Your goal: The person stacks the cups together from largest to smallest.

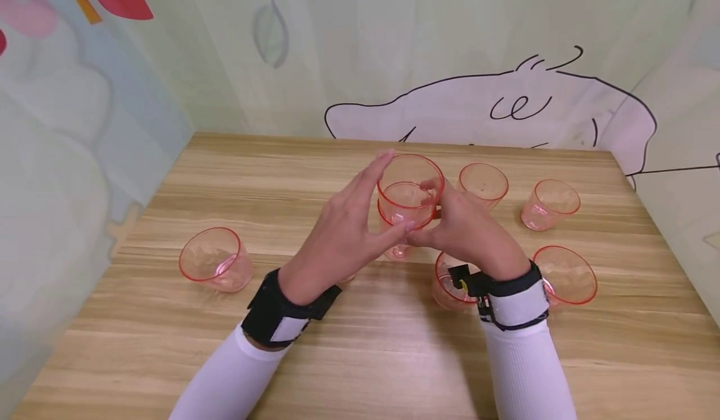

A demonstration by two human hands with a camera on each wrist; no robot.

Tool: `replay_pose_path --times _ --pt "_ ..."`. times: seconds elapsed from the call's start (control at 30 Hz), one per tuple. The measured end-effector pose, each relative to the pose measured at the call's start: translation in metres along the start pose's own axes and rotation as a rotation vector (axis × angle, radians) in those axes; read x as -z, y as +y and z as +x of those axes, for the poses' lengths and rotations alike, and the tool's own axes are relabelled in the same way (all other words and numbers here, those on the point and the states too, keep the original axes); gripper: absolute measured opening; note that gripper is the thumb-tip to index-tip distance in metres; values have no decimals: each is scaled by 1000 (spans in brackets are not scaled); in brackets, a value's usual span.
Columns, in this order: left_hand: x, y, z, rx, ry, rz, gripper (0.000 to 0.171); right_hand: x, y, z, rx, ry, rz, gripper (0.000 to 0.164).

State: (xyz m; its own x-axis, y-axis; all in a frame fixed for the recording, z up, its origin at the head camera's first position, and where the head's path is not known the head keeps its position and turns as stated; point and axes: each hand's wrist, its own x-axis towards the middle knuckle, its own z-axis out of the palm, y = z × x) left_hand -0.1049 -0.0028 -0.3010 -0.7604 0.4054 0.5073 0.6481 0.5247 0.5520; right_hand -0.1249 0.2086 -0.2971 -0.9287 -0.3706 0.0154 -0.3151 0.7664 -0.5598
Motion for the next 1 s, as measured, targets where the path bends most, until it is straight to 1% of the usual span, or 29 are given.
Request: replay_pose_path --times 0.17,0.3,0.43,0.57,0.67,0.8,0.9,1.0 --pt "4 0 0 -16 -14 40 86 0 2 1 -2 2 -7 72" --pt "8 0 -1 -15 -11 101 82 0 2 1 -8 -8 2 75" --pt "13 0 -2 1 -25 171 81 1 3 1 -3 -12 15 82" --pt "19 0 -5 10 -34 223 81 1 5 1 8 20 33 96" --pt "23 -1 -6 5 -25 250 80 1 5 2 20 56 79 100" --pt "28 -3 -7 15 -27 268 80 1 3 2 28 84 135 96" --pt "33 -4 -8 28 -31 267 81 1 1 2 23 85 149 91" --pt "37 -6 -10 32 -19 257 80 0 1 3 22 81 152 87"
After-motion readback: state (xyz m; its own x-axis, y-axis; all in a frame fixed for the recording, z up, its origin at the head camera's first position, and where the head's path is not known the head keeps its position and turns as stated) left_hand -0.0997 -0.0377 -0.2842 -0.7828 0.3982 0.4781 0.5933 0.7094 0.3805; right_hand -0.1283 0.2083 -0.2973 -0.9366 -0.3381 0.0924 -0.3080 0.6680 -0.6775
